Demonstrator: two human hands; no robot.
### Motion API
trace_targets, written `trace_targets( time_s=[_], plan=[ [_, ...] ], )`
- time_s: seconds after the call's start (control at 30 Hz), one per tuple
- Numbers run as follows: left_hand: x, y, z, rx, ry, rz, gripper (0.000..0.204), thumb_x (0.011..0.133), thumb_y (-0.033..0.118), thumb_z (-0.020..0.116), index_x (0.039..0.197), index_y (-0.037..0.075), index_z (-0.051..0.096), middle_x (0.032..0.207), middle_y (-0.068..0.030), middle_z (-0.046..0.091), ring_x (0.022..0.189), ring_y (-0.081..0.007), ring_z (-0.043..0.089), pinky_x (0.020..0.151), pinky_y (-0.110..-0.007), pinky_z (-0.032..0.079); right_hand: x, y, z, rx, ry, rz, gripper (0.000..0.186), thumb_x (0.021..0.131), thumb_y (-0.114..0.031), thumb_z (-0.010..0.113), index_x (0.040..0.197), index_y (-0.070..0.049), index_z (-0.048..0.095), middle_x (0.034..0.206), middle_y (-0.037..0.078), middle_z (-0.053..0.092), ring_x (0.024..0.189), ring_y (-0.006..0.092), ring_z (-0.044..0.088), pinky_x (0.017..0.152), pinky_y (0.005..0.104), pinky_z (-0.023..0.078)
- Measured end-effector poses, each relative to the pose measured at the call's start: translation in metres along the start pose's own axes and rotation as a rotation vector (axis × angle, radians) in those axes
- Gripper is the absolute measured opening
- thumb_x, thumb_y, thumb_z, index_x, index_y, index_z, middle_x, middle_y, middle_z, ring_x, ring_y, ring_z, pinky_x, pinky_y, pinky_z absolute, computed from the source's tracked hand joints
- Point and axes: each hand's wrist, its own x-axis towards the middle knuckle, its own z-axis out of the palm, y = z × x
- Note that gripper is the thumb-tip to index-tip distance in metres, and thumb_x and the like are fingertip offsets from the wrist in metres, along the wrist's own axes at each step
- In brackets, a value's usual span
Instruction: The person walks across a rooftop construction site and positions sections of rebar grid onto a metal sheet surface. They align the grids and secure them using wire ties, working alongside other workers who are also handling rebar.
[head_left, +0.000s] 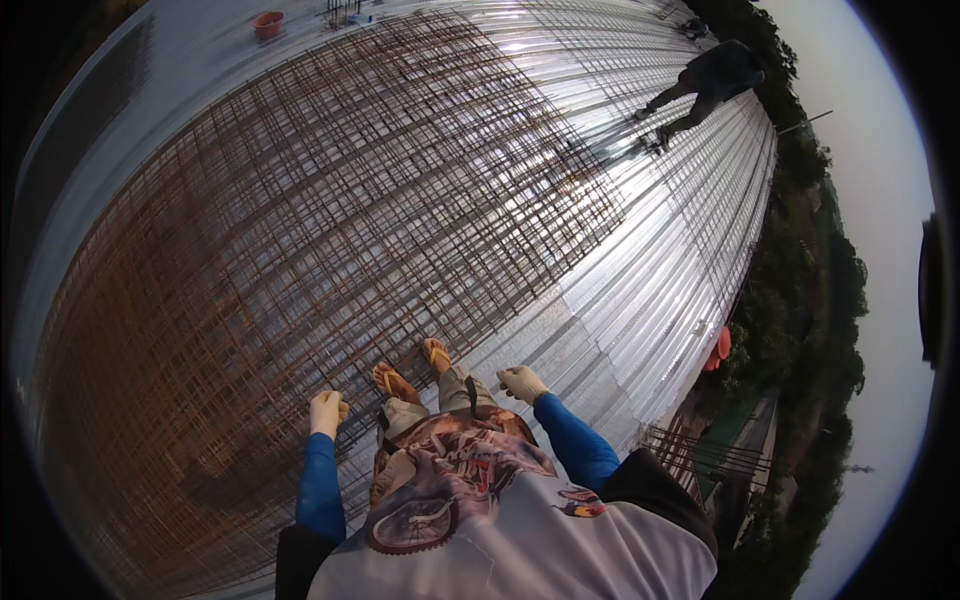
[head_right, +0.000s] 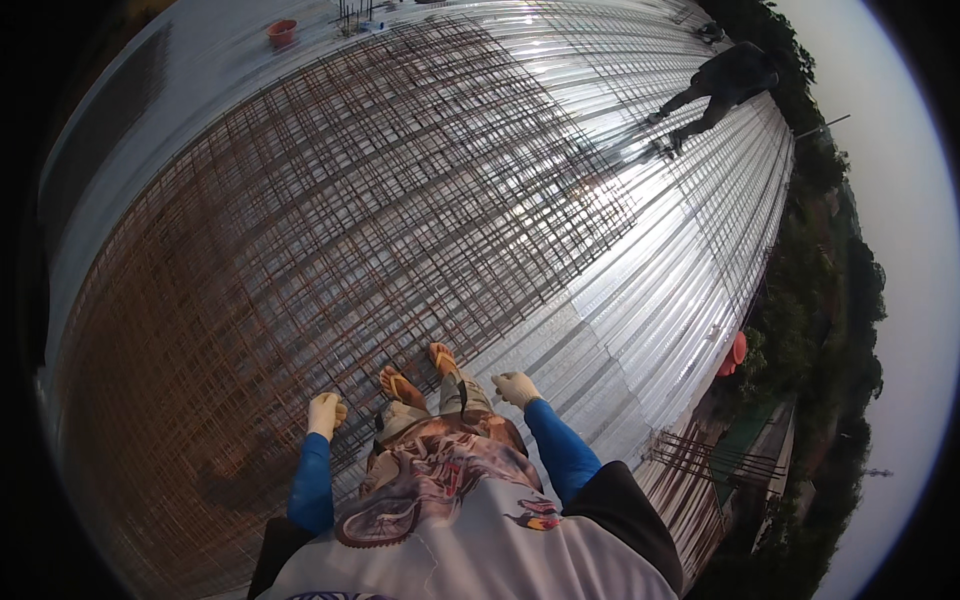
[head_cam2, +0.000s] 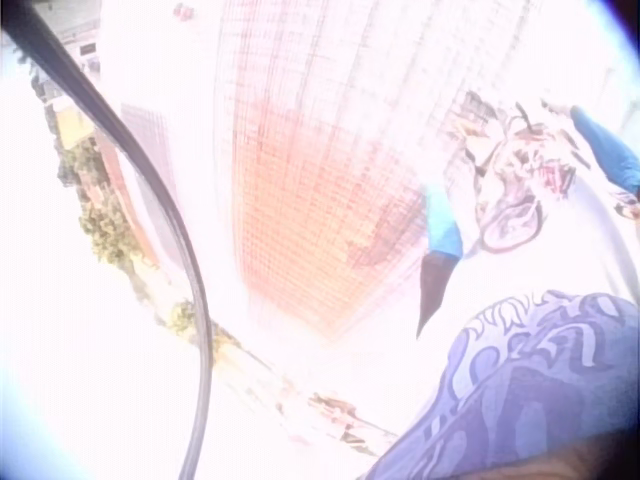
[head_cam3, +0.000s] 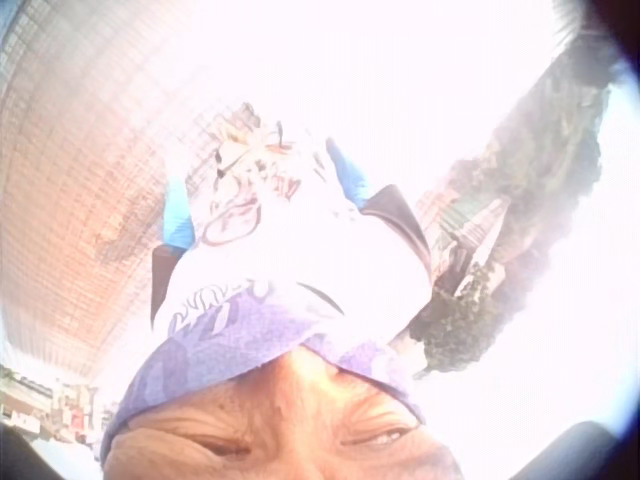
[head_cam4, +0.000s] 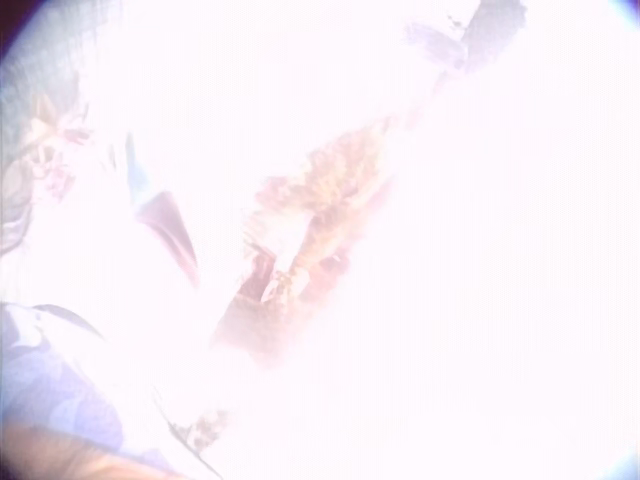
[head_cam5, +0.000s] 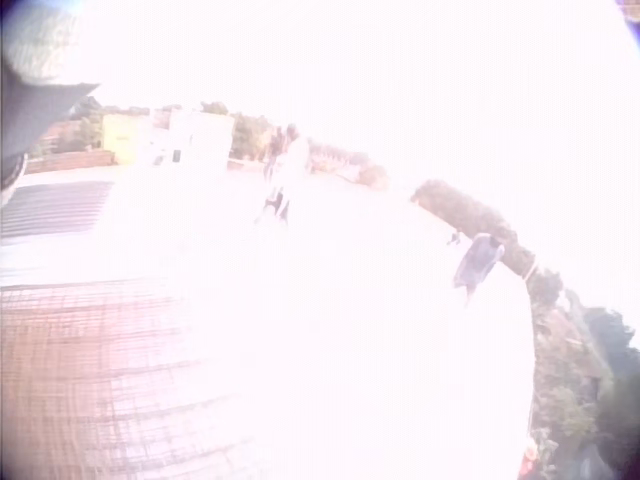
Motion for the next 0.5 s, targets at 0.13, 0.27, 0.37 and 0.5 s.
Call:
trace_targets(
  time_s=[0.13, 0.27, 0.37, 0.5],
  plan=[
    [-0.019, -0.044, 0.011, -0.042, 0.027, -0.106, 0.029, 0.102, 0.023, 0.057, 0.110, 0.000, 0.071, 0.084, -0.0119, 0.075, 0.067, -0.0161, 0.066, 0.058, -0.031, 0.051, 0.010, -0.030, -0.017, -0.176, -0.012, -0.094, 0.056, 0.095, -0.049, 0.064, 0.111, 0.003, 0.076, 0.089, 0.011, 0.077, 0.077, 0.0222, 0.071, 0.075, 0.0371, 0.056],
    [-0.043, -0.111, 0.014, -0.150, 0.045, -0.222, 0.030, 0.102, 0.026, 0.058, 0.109, -0.001, 0.070, 0.084, -0.0131, 0.074, 0.067, -0.0188, 0.067, 0.059, -0.035, 0.052, 0.025, -0.025, -0.024, -0.117, -0.069, -0.092, 0.054, 0.097, -0.046, 0.064, 0.111, 0.005, 0.075, 0.085, 0.009, 0.074, 0.071, 0.0159, 0.066, 0.067, 0.0329, 0.053],
    [-0.066, -0.162, 0.017, -0.058, 0.138, -0.249, 0.028, 0.098, 0.025, 0.059, 0.106, 0.000, 0.071, 0.075, -0.0102, 0.072, 0.063, -0.0185, 0.066, 0.058, -0.037, 0.051, 0.039, -0.017, -0.022, -0.104, -0.128, -0.029, 0.041, 0.099, -0.041, 0.066, 0.113, -0.003, 0.071, 0.089, 0.003, 0.071, 0.069, 0.0100, 0.062, 0.058, 0.0271, 0.046],
    [-0.121, -0.200, 0.048, -0.262, 0.235, -0.362, 0.033, 0.097, 0.025, 0.060, 0.109, -0.003, 0.073, 0.077, -0.0123, 0.073, 0.064, -0.0205, 0.067, 0.061, -0.037, 0.051, 0.070, -0.035, -0.019, -0.273, -0.223, -0.098, 0.048, 0.099, -0.045, 0.065, 0.122, -0.002, 0.070, 0.093, 0.004, 0.073, 0.072, 0.0108, 0.064, 0.061, 0.0278, 0.047]
  ],
)
